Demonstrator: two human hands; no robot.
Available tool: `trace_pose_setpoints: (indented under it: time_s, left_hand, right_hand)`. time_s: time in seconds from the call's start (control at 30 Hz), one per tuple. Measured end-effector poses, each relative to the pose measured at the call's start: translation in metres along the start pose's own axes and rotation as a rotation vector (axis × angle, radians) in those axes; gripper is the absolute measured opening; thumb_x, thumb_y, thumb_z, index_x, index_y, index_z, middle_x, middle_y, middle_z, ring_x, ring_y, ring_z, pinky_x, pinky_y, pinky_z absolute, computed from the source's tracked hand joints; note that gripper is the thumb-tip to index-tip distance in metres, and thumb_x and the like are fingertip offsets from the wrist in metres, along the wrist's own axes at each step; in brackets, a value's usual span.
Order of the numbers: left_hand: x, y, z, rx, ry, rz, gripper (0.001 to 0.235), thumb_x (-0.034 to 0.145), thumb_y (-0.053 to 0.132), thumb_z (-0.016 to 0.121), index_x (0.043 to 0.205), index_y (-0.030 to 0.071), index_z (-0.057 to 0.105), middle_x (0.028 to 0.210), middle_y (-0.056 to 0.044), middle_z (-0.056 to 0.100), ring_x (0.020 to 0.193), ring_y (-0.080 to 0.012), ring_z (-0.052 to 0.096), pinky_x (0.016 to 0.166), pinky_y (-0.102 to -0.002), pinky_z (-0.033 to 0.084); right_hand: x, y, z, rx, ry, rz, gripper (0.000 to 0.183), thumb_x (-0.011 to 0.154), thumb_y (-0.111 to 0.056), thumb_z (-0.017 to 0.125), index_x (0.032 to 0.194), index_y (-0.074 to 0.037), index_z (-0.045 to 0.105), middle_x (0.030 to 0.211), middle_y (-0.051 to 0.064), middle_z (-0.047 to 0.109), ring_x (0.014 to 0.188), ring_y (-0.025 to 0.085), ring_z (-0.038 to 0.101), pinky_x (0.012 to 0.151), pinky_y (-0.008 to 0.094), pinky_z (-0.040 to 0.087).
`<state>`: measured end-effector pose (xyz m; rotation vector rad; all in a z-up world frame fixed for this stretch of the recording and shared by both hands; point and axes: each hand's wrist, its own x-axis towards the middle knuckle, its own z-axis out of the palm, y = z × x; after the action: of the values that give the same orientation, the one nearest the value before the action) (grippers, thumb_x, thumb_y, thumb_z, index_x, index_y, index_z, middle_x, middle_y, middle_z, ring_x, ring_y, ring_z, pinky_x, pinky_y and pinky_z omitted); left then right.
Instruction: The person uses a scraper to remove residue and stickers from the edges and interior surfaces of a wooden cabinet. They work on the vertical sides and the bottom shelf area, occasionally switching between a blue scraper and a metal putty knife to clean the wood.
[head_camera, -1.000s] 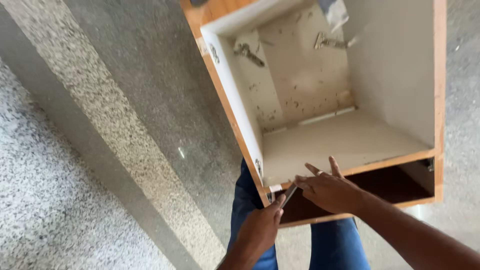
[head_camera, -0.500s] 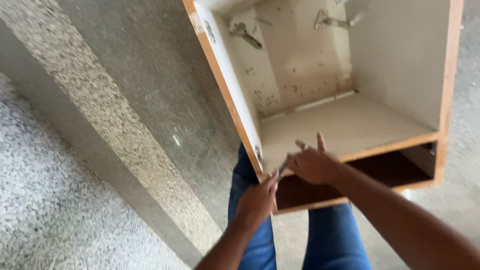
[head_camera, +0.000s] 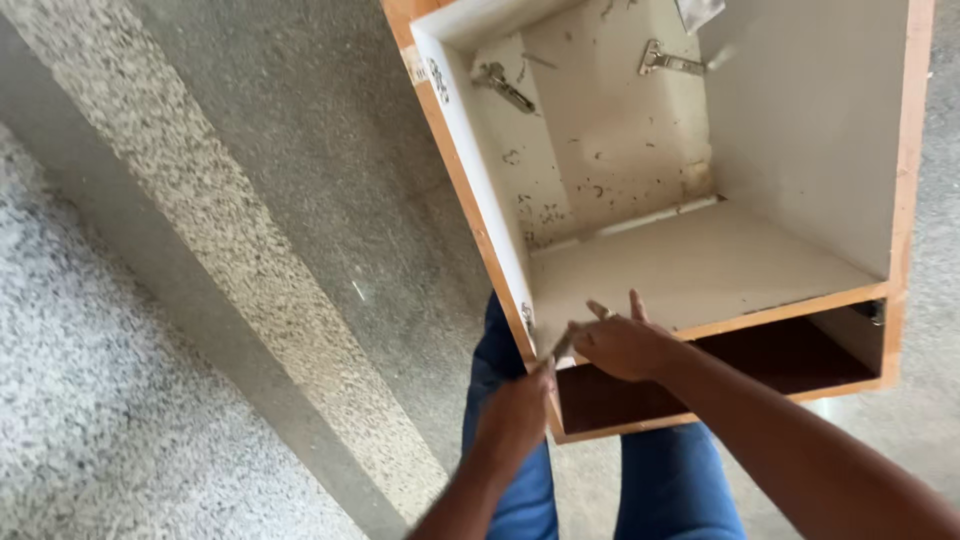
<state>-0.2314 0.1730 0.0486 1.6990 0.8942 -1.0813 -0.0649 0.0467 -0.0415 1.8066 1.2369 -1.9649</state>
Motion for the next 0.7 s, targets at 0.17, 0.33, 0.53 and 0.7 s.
trace_pose_setpoints:
  time_s: [0.17, 0.33, 0.53, 0.7]
  left_hand:
    - [-0.017, -0.004, 0.006, -0.027, -0.069, -0.17, 0.044, 0.104, 0.036, 0.042, 0.146, 0.032, 0.053, 0.099, -0.024, 0.072, 0.095, -0.0455, 0.068, 0.085, -0.058, 0.053]
    - [0.001, 0.001, 0.004, -0.056, -0.04, -0.176, 0.044, 0.104, 0.031, 0.041, 0.146, 0.028, 0.055, 0.104, -0.025, 0.072, 0.101, -0.0449, 0.068, 0.091, -0.058, 0.052]
    - [-0.002, -0.002, -0.016, -0.229, -0.013, -0.131, 0.047, 0.102, 0.037, 0.049, 0.148, 0.032, 0.048, 0.102, -0.022, 0.073, 0.093, -0.0413, 0.073, 0.086, -0.053, 0.057]
    - [-0.024, -0.013, -0.054, -0.144, 0.219, -0.012, 0.045, 0.102, 0.034, 0.052, 0.148, 0.03, 0.052, 0.097, -0.023, 0.074, 0.088, -0.0439, 0.072, 0.072, -0.052, 0.059]
  right_hand:
    - [-0.01, -0.013, 0.022, 0.015, 0.022, -0.08, 0.056, 0.103, -0.046, 0.027, 0.154, -0.025, 0.038, 0.162, -0.008, 0.035, 0.154, 0.025, 0.018, 0.119, 0.073, 0.002]
    - [0.014, -0.011, 0.019, 0.02, -0.04, -0.027, 0.047, 0.11, -0.036, 0.022, 0.143, -0.021, 0.052, 0.164, -0.007, 0.037, 0.157, 0.027, 0.019, 0.122, 0.073, 0.004]
    - [0.032, 0.032, 0.037, 0.261, 0.46, -0.161, 0.039, 0.104, -0.034, 0.045, 0.137, -0.019, 0.057, 0.148, 0.003, 0.055, 0.14, 0.029, 0.048, 0.116, 0.052, 0.038]
    - [0.041, 0.012, 0.042, 0.136, 0.333, -0.049, 0.028, 0.1, -0.031, 0.054, 0.121, -0.023, 0.069, 0.128, 0.004, 0.064, 0.124, 0.029, 0.059, 0.109, 0.047, 0.045]
